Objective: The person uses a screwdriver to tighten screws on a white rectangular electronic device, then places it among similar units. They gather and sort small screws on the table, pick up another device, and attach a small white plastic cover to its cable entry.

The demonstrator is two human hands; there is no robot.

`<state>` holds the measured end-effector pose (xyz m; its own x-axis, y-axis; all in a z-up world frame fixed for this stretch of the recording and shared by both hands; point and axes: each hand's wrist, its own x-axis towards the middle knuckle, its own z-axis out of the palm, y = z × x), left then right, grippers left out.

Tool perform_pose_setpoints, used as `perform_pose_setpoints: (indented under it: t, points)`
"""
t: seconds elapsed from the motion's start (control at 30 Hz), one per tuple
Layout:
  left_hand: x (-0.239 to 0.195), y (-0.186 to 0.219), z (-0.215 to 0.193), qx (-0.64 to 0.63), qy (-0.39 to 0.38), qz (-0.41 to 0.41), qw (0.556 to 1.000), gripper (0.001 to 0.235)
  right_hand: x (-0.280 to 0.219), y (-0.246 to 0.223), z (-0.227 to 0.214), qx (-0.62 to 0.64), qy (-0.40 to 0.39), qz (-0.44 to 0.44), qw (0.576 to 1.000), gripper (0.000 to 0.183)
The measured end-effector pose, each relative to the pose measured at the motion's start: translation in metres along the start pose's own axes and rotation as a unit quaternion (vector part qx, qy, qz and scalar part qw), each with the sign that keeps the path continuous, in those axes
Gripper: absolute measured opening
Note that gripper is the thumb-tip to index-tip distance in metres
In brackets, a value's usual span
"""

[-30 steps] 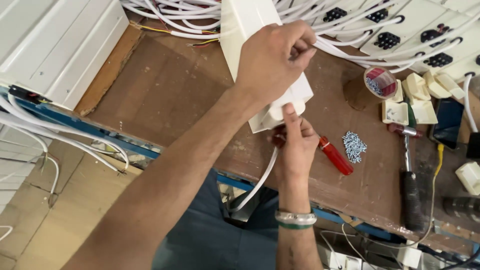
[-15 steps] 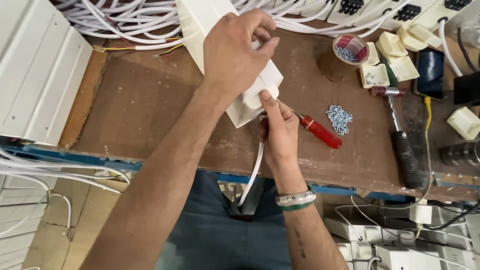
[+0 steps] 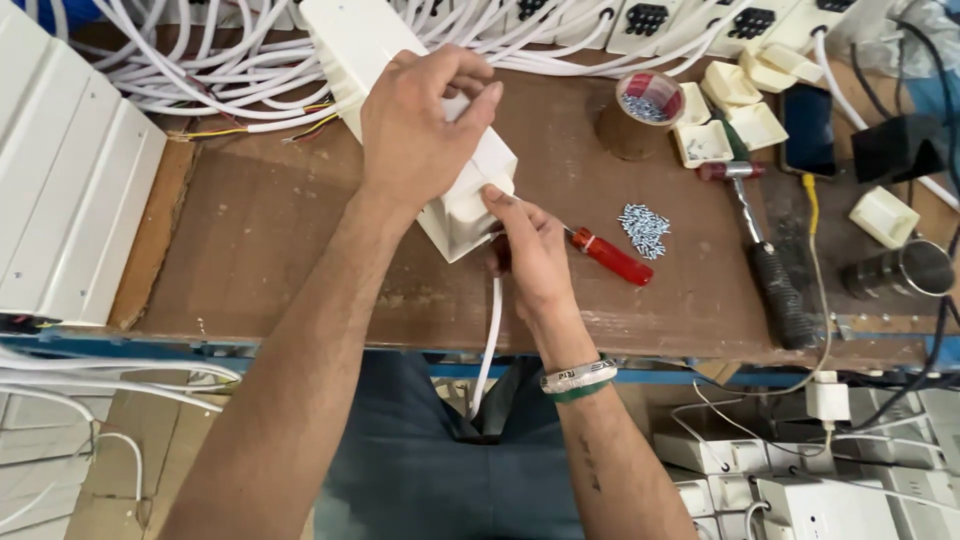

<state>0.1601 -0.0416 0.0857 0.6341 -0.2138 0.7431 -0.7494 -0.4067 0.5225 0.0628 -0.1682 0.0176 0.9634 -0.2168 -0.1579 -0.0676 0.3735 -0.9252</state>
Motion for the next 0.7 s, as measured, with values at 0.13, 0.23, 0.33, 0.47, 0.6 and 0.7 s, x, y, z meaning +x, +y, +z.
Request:
perform_pose_setpoints:
  t: [0.13, 0.23, 0.33, 0.47, 0.6, 0.7]
  points:
    - [-0.029, -0.006, -0.004, -0.036, 0.049, 0.014, 0.998, 0.008, -0.003, 0.010, -0.005, -0.150, 0.025, -0.081, 0.985, 0.043]
    - [-0.070, -0.002, -0.011, 0.012, 0.128, 0.122, 0.984, 0.019, -0.018, -0.020, 0.005, -0.540, 0.129, -0.324, 0.766, 0.039]
    - [-0.117, 0.002, -0.004, 0.048, 0.107, 0.094, 0.989, 0.037, -0.025, -0.045, 0.011, -0.501, 0.113, -0.367, 0.776, 0.042]
    - [-0.161, -0.029, 0.011, -0.096, 0.098, -0.172, 0.975, 0.049, -0.010, -0.047, 0.021, -0.421, -0.040, -0.358, 0.833, 0.074]
    - [-0.166, -0.038, 0.015, -0.198, 0.127, -0.231, 0.944, 0.043, -0.003, -0.069, 0.038, -0.472, -0.136, -0.334, 0.804, 0.092]
    - [-0.161, -0.034, 0.011, -0.213, 0.111, -0.221, 0.945, 0.038, 0.008, -0.088, 0.054, -0.534, -0.200, -0.320, 0.756, 0.098]
